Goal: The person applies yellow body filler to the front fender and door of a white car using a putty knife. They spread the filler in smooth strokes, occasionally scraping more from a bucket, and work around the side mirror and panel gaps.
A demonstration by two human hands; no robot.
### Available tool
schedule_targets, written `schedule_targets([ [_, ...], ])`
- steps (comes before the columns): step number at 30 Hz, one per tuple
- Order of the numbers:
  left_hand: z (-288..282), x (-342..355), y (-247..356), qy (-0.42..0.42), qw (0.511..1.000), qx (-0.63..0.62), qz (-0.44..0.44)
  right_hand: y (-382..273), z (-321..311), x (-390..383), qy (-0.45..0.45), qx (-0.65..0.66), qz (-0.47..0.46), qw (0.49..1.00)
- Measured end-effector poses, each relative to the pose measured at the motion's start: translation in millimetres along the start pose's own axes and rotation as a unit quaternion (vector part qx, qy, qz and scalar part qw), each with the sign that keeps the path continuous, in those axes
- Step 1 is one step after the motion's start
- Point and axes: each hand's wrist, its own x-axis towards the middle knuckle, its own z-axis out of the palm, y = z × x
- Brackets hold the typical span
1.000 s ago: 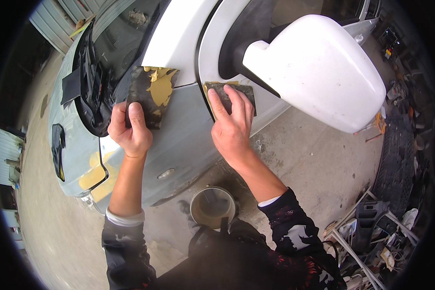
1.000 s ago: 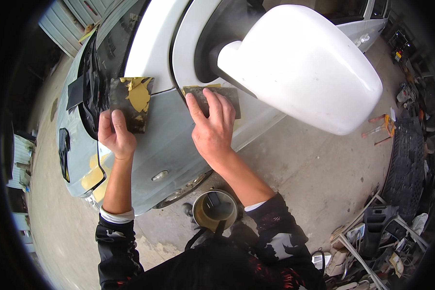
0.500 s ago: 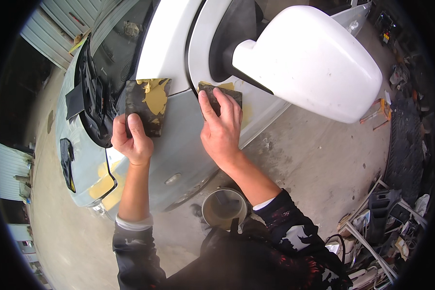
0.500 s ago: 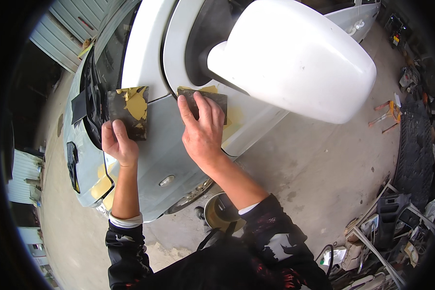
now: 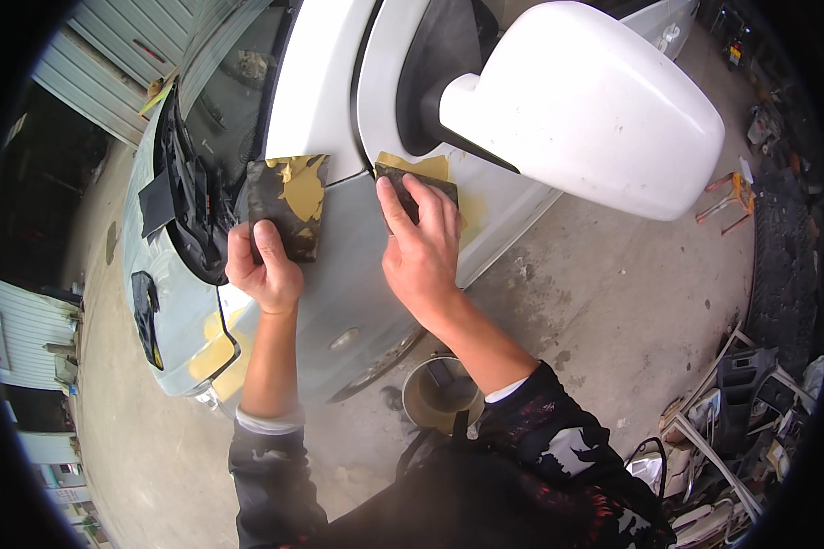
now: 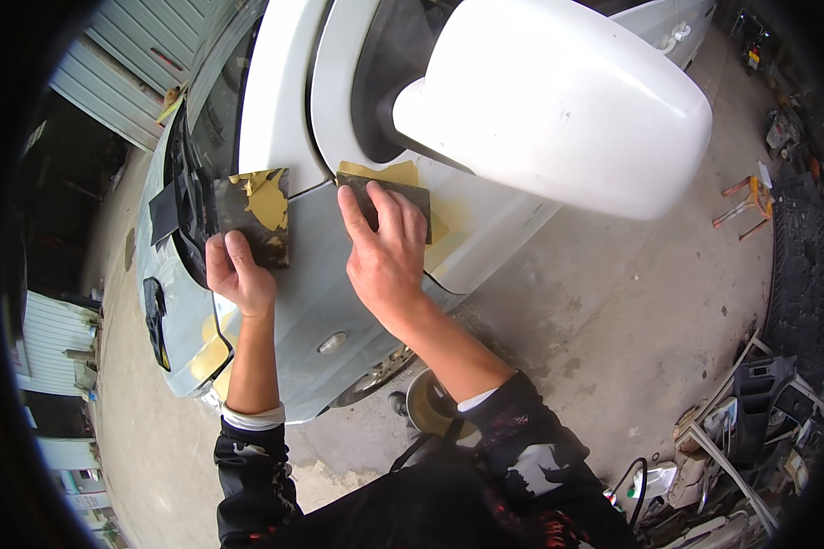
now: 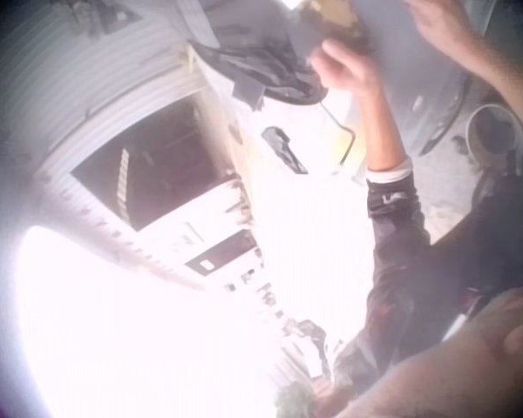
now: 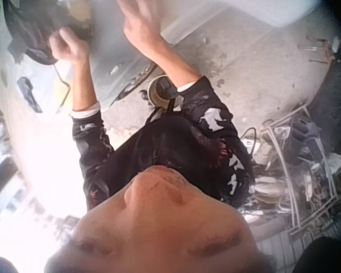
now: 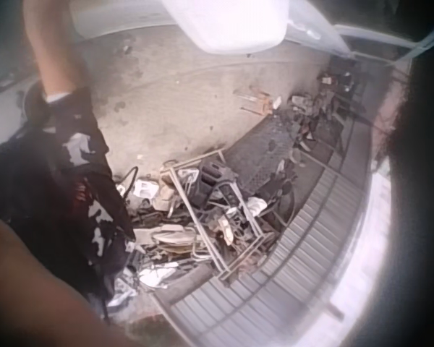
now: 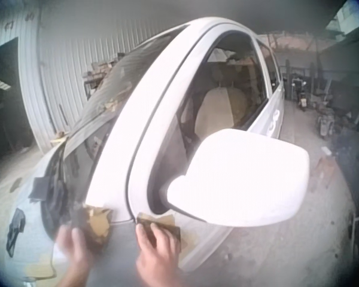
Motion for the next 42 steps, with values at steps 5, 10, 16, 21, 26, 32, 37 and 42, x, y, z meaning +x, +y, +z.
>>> schedule_targets([
  [5,0.3,1.6,1.1,-0.001,1.0,0.002,0.007,2.1,-0.9,5.8,-0.004,0.029,0.032,0.999],
  [10,0.5,0.6,1.9,0.008,1.0,0.019,0.011,-5.1,7.7,-2.7,-0.002,-0.006,0.009,1.0],
  [16,-0.8,-0.4,4.0,-0.018,1.0,0.005,-0.004,7.4,-7.2,-7.4,0.003,0.014,0.006,1.0],
  [21,-0.4,-1.5,2.3,-0.013,1.0,0.005,-0.013,4.6,-1.6,0.4,0.006,0.008,0.009,1.0],
  [26,-0.3,0.5,0.0,-0.004,1.0,0.004,0.0,2.2,-5.1,-6.4,0.009,0.021,0.015,1.0],
  [32,0.1,0.4,0.4,-0.01,1.0,0.01,0.001,7.4,2.3,-1.8,0.009,0.017,0.034,0.999],
  [37,-1.5,0.2,-2.5,-0.001,1.0,0.011,0.014,7.3,-2.3,-8.2,0.006,0.015,0.013,1.0],
  [42,-2.1,0.2,-3.0,-0.007,1.0,0.001,0.007,18.9,2.2,-1.6,0.006,0.005,0.011,1.0],
])
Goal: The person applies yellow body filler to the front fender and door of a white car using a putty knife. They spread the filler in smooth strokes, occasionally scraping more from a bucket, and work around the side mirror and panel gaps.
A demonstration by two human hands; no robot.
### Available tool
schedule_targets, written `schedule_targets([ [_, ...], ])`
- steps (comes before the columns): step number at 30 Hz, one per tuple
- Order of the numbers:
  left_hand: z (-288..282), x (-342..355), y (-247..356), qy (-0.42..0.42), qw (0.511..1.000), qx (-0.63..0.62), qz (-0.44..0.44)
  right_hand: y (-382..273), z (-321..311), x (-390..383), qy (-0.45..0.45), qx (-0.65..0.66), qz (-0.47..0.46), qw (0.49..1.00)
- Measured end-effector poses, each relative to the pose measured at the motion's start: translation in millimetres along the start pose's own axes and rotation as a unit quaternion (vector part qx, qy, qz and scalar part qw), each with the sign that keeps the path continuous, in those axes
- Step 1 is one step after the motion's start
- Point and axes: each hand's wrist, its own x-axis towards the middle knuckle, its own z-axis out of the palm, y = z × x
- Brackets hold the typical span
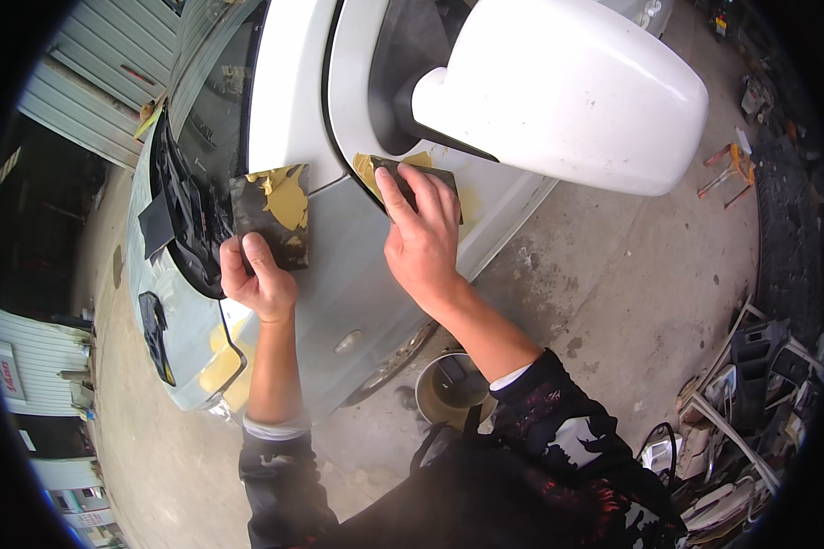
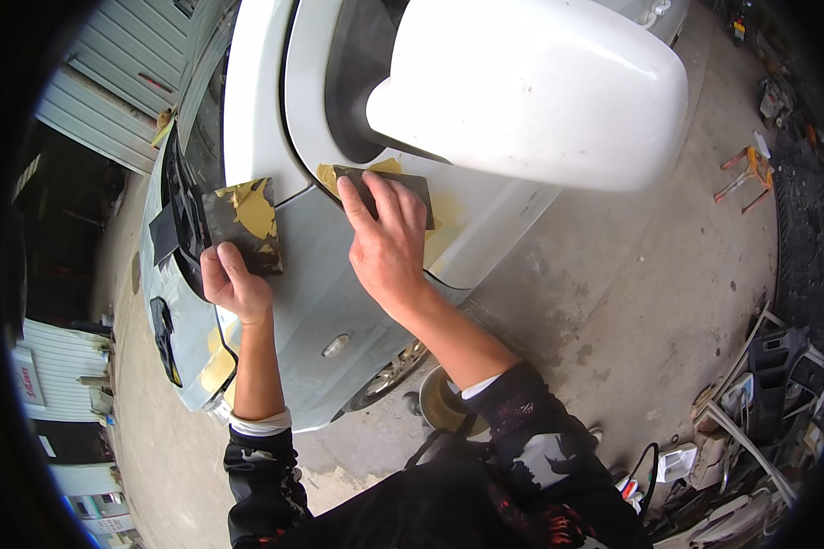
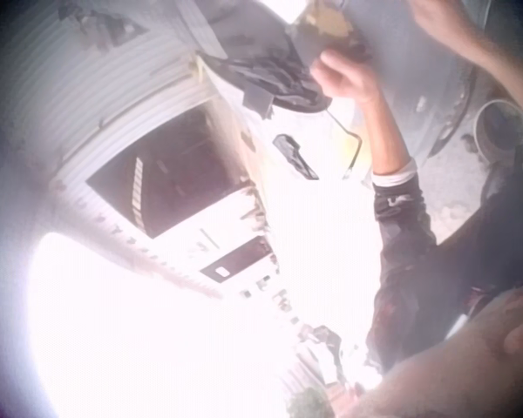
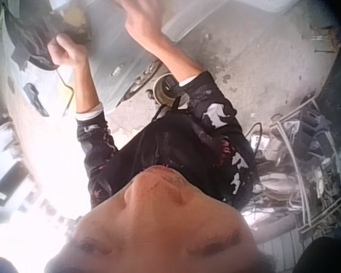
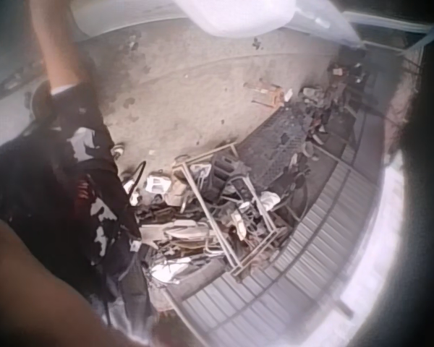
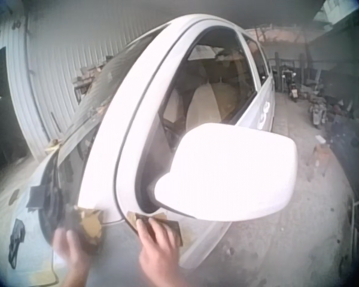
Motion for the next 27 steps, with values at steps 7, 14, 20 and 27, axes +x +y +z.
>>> schedule_targets([
  [7,3.0,-1.4,4.3,0.004,1.0,0.019,-0.013,4.0,-4.0,-13.3,-0.01,0.004,-0.055,0.998],
  [14,3.9,1.0,5.2,0.004,1.0,0.025,-0.006,27.0,-16.7,0.7,0.01,-0.024,-0.037,0.999],
  [20,3.0,0.0,5.3,-0.001,1.0,0.02,-0.004,31.4,-8.4,-5.0,0.002,-0.023,-0.078,0.997],
  [27,1.2,0.5,1.0,0.003,1.0,0.009,0.004,37.6,-25.0,2.3,0.004,-0.008,-0.108,0.994],
])
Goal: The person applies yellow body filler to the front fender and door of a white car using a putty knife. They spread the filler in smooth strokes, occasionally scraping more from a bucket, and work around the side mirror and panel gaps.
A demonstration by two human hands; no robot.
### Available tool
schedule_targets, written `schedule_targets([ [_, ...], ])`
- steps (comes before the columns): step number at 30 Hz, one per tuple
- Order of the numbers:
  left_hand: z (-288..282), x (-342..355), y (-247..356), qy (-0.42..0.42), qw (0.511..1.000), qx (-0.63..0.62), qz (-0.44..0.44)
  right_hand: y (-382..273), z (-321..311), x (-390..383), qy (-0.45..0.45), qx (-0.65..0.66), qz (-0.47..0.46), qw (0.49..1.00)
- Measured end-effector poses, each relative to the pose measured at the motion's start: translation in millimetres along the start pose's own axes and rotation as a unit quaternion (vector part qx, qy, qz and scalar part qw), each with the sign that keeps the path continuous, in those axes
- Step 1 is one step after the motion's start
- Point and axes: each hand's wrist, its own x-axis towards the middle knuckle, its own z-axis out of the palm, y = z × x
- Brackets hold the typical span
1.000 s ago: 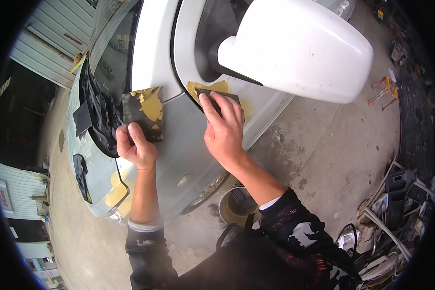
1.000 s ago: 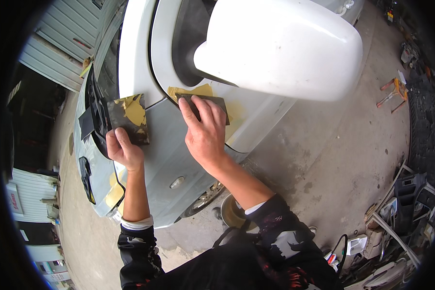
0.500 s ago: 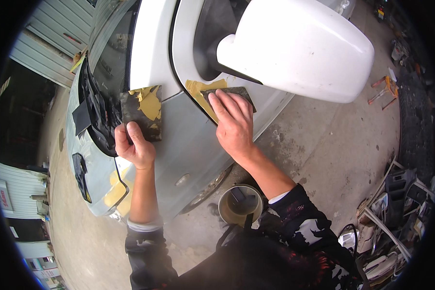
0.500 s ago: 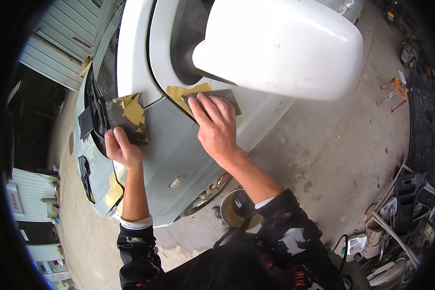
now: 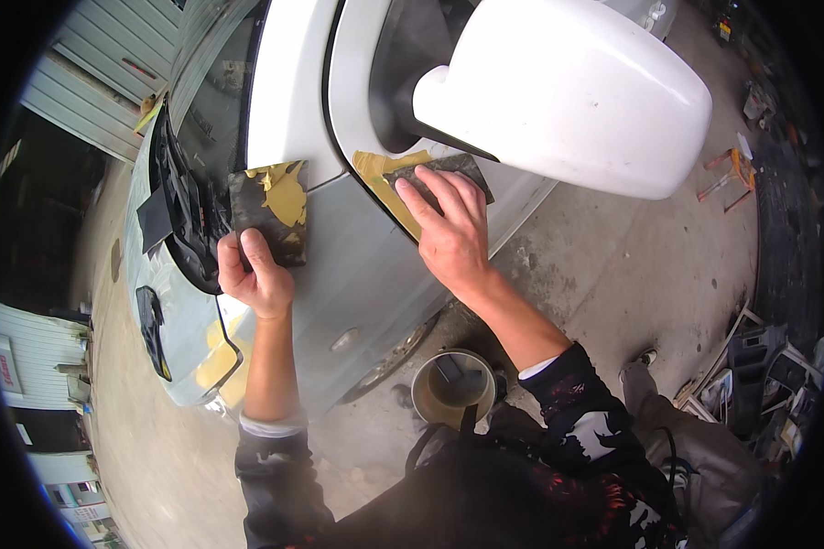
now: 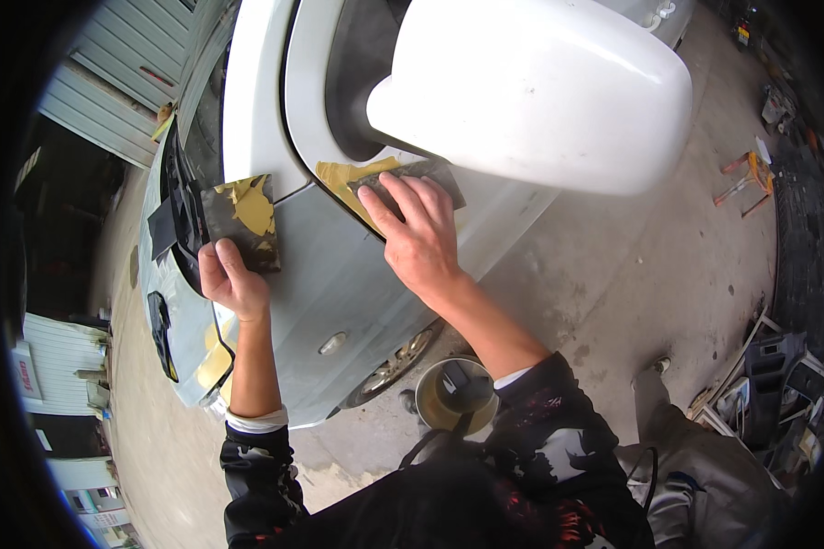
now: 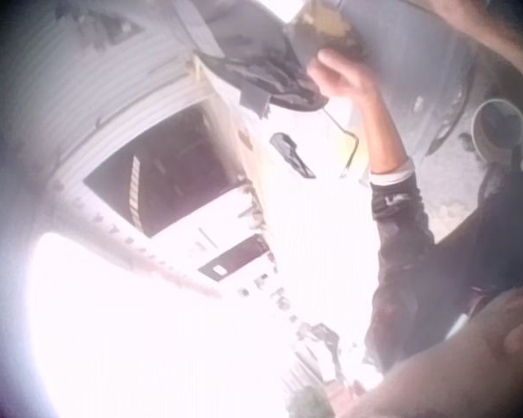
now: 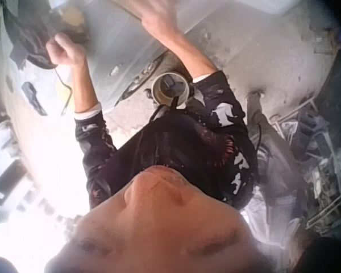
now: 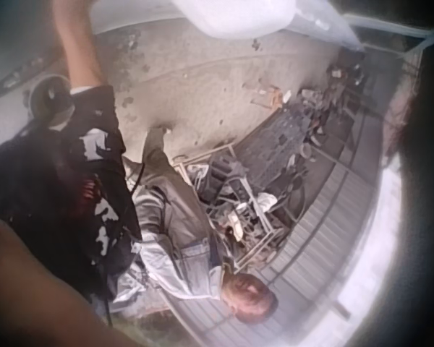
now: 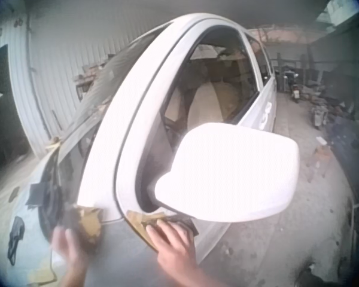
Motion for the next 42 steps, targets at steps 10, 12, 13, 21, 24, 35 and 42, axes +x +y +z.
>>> schedule_targets([
  [10,-0.3,-2.2,-1.1,0.002,1.0,-0.018,0.002,9.9,7.0,-17.4,-0.067,-0.039,-0.066,0.995],
  [12,0.7,-1.2,-0.8,0.001,1.0,-0.012,-0.001,13.9,-1.6,-19.5,-0.085,-0.043,-0.079,0.992],
  [13,0.7,-0.3,-0.2,0.001,1.0,-0.016,0.014,14.3,-6.0,-18.8,-0.082,-0.04,-0.078,0.993],
  [21,1.9,0.6,5.1,0.004,1.0,-0.001,0.017,-5.7,0.6,18.7,-0.047,-0.035,-0.054,0.997],
  [24,1.0,1.0,5.3,-0.002,1.0,-0.002,0.002,-6.5,5.5,19.4,-0.055,-0.044,-0.069,0.995],
  [35,0.4,-1.2,3.1,0.012,1.0,0.012,0.006,36.4,-18.2,-27.9,-0.153,-0.068,-0.139,0.976],
  [42,-0.7,-2.3,-0.7,0.005,1.0,0.007,0.003,15.1,-32.8,-7.7,-0.114,-0.042,-0.097,0.988],
])
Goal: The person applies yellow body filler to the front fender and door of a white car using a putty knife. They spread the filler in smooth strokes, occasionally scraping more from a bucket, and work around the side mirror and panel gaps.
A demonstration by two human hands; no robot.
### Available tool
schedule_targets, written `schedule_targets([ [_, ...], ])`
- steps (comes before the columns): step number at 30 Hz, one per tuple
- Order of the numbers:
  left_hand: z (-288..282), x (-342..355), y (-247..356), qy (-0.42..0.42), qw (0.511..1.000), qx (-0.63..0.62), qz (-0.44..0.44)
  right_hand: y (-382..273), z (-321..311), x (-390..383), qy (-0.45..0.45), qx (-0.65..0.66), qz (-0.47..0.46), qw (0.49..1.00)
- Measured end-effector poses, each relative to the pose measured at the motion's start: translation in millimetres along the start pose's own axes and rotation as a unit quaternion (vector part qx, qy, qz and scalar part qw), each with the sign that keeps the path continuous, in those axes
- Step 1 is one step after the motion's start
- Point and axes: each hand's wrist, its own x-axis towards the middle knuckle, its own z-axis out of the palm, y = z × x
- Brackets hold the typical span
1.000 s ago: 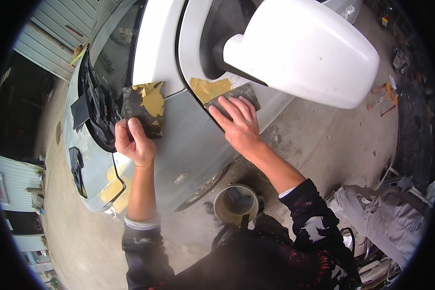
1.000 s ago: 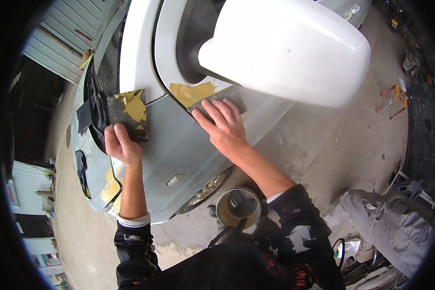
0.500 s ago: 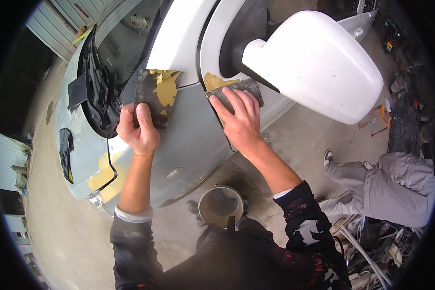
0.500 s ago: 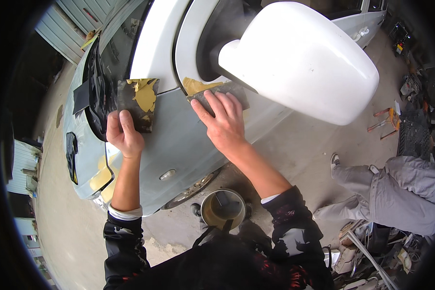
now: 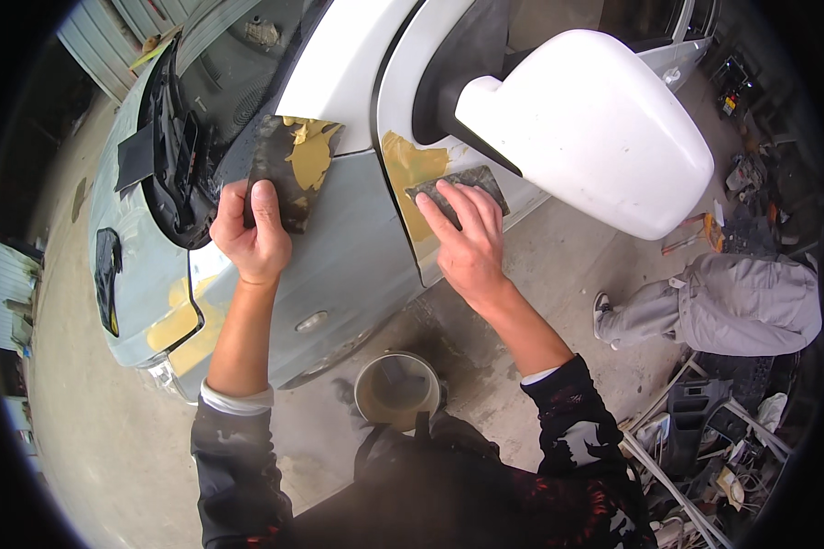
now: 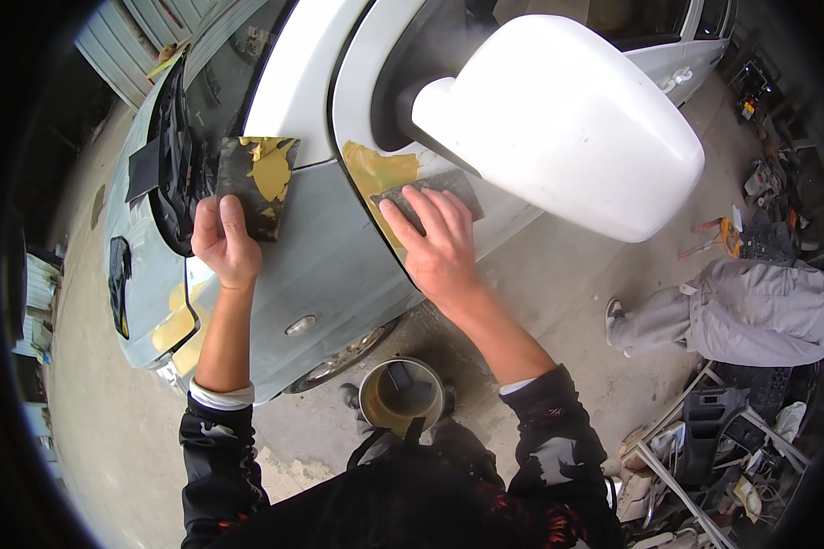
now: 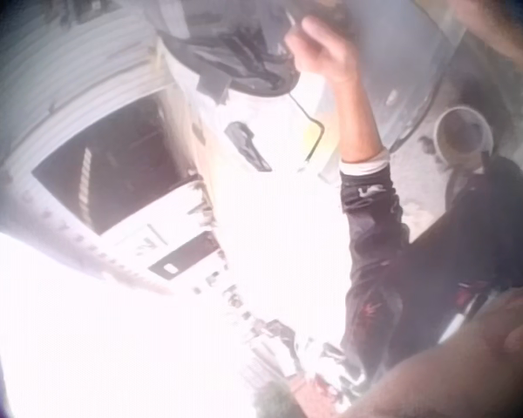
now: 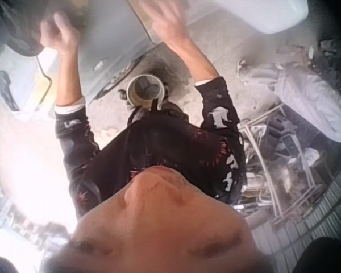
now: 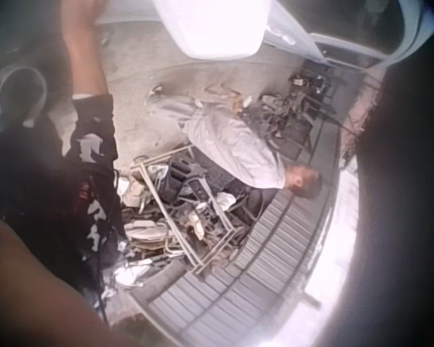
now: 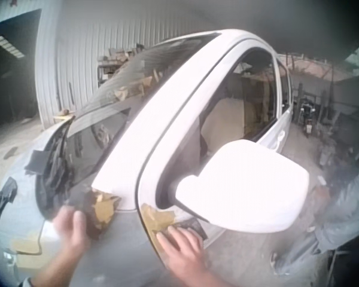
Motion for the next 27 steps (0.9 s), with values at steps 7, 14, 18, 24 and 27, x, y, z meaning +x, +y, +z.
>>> schedule_targets([
  [7,0.7,1.7,3.3,-0.001,1.0,0.011,0.007,-29.6,18.8,46.3,0.07,0.03,0.103,0.992],
  [14,-0.3,0.5,2.3,0.0,1.0,0.023,0.01,-45.1,42.6,42.6,0.076,0.018,0.122,0.99],
  [18,0.8,0.4,0.3,0.002,1.0,0.006,0.011,-50.9,43.7,31.8,0.065,0.017,0.099,0.993],
  [24,0.3,0.8,1.3,-0.002,1.0,0.002,0.014,-46.2,23.6,37.8,0.072,0.062,0.141,0.986],
  [27,-0.1,0.9,1.1,-0.003,1.0,0.007,0.014,-45.4,29.5,50.4,0.077,0.06,0.151,0.984],
])
